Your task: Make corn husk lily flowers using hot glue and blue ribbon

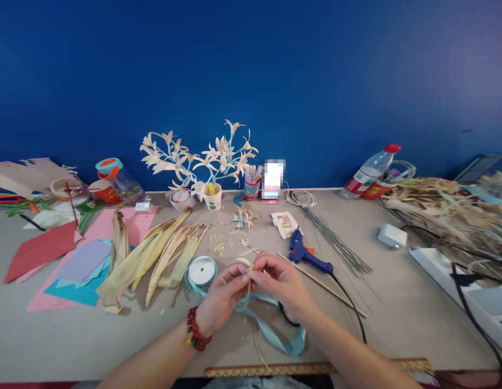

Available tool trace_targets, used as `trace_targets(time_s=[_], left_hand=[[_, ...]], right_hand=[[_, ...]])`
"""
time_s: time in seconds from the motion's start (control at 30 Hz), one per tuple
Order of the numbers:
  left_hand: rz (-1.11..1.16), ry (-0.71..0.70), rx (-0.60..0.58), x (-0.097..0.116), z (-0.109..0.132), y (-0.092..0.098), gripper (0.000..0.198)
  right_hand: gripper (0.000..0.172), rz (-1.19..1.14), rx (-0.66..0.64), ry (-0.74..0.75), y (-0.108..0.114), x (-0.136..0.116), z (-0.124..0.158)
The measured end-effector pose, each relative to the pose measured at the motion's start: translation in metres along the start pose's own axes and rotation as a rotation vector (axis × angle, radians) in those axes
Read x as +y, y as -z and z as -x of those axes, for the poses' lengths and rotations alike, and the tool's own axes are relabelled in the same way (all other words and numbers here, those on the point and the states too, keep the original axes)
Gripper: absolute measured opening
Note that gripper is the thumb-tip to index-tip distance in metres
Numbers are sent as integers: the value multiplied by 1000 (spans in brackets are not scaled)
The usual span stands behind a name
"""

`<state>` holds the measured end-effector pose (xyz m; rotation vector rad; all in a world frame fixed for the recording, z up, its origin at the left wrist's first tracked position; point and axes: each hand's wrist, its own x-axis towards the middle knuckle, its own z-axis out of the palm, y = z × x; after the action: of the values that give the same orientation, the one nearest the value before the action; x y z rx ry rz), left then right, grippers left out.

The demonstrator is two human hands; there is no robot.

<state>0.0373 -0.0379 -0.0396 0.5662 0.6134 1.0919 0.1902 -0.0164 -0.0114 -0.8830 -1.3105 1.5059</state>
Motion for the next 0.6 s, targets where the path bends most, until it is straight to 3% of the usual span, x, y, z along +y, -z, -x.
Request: trace_targets(time_s=[0.23, 0.47, 0.6], left_hand=[[-220, -153, 60, -1, 3, 3, 7], [-325, -244, 103, 1, 4, 3, 7], [-398, -270, 119, 3, 4, 1, 11]], right_hand=[[13, 339, 77, 198, -1, -6, 1], [16, 365, 81, 243, -3, -5, 3], [18, 256, 85, 203, -3, -1, 4]])
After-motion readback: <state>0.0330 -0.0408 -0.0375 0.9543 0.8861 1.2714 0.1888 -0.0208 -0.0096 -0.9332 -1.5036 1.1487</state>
